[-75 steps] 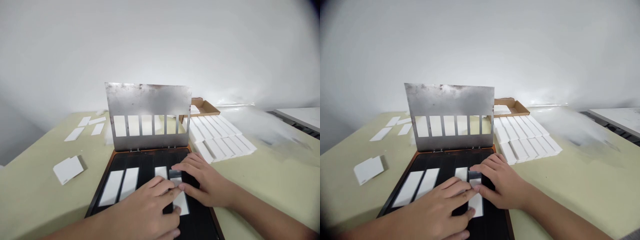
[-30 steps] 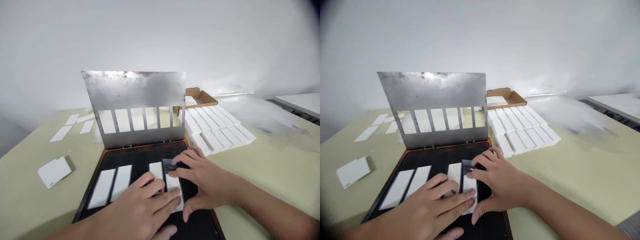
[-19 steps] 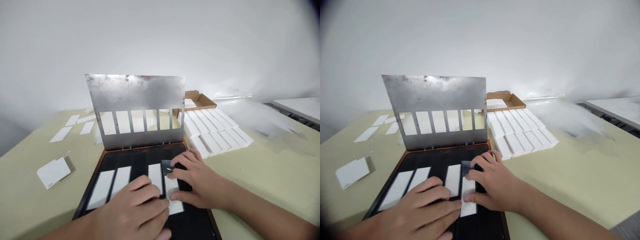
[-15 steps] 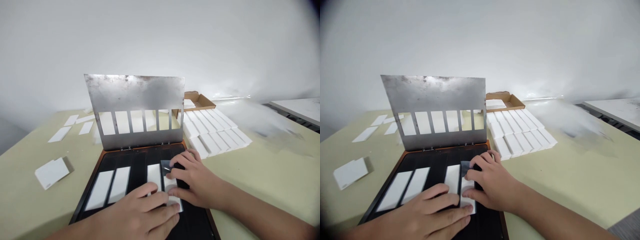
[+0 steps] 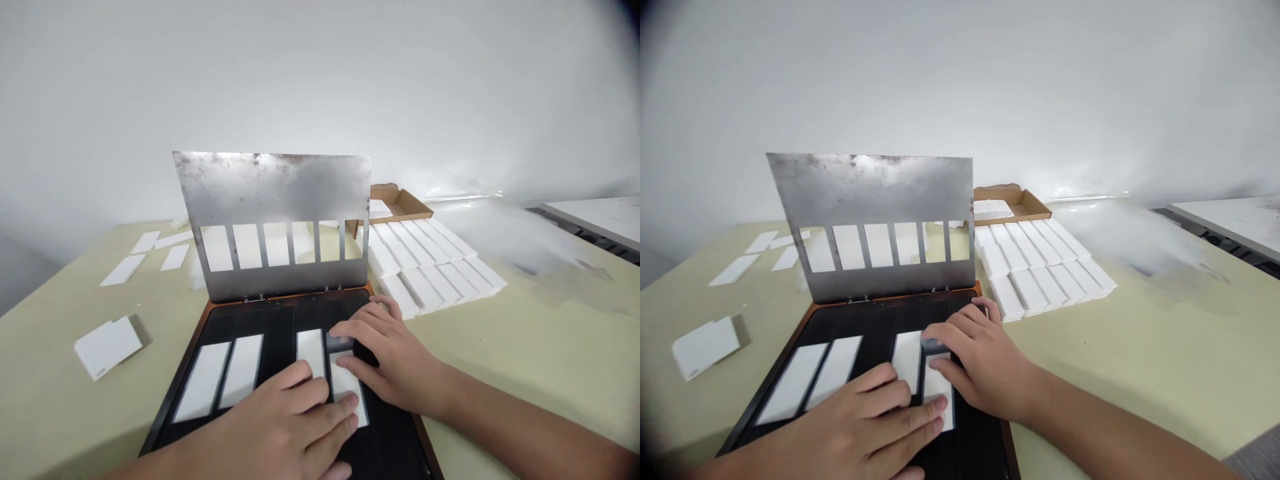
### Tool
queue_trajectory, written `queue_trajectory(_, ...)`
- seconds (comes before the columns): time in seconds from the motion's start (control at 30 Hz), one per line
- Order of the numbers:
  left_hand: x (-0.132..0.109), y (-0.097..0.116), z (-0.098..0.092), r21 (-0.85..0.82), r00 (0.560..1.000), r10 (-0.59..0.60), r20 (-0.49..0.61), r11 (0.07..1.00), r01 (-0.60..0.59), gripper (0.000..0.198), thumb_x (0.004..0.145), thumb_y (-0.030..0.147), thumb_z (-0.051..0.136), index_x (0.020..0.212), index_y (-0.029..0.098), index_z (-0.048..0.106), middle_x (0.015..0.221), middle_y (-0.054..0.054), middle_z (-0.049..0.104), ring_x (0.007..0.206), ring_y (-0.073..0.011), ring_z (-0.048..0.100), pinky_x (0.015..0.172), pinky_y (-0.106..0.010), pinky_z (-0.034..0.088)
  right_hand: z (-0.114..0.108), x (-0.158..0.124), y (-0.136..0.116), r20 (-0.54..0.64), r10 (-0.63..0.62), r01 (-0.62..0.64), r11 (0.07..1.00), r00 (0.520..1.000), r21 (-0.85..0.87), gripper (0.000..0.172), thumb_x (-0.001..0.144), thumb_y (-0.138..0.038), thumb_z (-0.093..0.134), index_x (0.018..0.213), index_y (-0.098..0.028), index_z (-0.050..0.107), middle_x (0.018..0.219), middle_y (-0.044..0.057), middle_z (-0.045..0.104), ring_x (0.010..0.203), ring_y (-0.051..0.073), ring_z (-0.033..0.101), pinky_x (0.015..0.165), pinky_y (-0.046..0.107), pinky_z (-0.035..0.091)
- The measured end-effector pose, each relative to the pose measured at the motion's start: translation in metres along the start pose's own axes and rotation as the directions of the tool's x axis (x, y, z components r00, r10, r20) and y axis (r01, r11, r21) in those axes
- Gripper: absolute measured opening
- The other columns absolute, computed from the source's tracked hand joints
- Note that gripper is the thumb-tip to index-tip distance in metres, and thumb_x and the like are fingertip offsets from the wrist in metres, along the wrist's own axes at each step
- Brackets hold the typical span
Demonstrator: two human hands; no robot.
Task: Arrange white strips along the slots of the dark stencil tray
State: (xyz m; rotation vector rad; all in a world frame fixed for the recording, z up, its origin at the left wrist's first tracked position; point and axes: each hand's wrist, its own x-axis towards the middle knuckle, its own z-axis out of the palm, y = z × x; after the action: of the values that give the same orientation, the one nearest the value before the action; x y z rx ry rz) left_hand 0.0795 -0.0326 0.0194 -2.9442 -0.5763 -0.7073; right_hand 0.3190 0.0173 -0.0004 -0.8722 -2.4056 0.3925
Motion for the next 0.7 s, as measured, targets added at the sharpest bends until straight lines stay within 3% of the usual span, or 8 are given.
queue_trajectory(0.07,0.000,0.000,0.001,0.001,1.000,0.009,-0.004,1.000,-0.009,0.029,0.102,0.036,0.072,0.123,0.016,0.076,0.125,-0.005,0.079,0.090,-0.0204,0.068,0.089,-0.039,0.051,0.001,-0.001,-0.001,-0.024,-0.021,0.021,1.000,0.999,-0.001,0.024,0.104,-0.024,0.062,0.129,-0.024,0.062,0.105,0.001,0.073,0.101,0.020,0.059,0.115,0.049,0.027)
queue_trajectory(0.17,0.001,-0.001,0.002,-0.003,1.000,0.015,0.018,1.000,-0.014,0.028,0.104,0.036,0.069,0.123,0.017,0.076,0.121,-0.005,0.080,0.089,-0.0209,0.069,0.088,-0.039,0.051,-0.001,-0.004,-0.002,-0.036,-0.096,0.095,0.995,0.995,-0.008,0.005,0.104,-0.026,0.066,0.106,-0.026,0.071,0.093,-0.003,0.073,0.100,0.020,0.058,0.117,0.050,0.024)
queue_trajectory(0.23,0.001,-0.002,0.002,-0.009,0.999,0.013,0.038,1.000,-0.013,0.028,0.104,0.037,0.068,0.123,0.017,0.076,0.121,-0.005,0.080,0.088,-0.0208,0.069,0.086,-0.039,0.051,-0.004,-0.006,-0.002,-0.032,-0.144,0.143,0.989,0.989,-0.024,0.010,0.103,-0.026,0.068,0.094,-0.024,0.071,0.090,-0.004,0.073,0.098,0.019,0.058,0.118,0.051,0.024)
queue_trajectory(0.53,-0.001,-0.006,0.001,-0.080,0.997,0.003,0.075,0.997,0.003,0.029,0.102,0.034,0.072,0.125,0.016,0.076,0.125,-0.004,0.079,0.087,-0.0202,0.072,0.085,-0.040,0.054,-0.011,-0.011,-0.004,0.019,-0.232,0.233,0.965,0.972,-0.119,0.009,0.102,-0.015,0.065,0.103,-0.021,0.072,0.086,-0.002,0.072,0.096,0.019,0.059,0.121,0.052,0.026)
queue_trajectory(0.7,-0.001,-0.007,0.001,-0.094,0.996,0.014,0.084,0.996,-0.007,0.027,0.106,0.034,0.065,0.123,0.016,0.076,0.124,-0.003,0.079,0.087,-0.0198,0.071,0.086,-0.040,0.053,-0.011,-0.014,-0.003,0.071,-0.240,0.248,0.955,0.968,-0.160,0.010,0.104,-0.017,0.063,0.106,-0.020,0.072,0.086,-0.001,0.071,0.099,0.020,0.059,0.124,0.054,0.024)
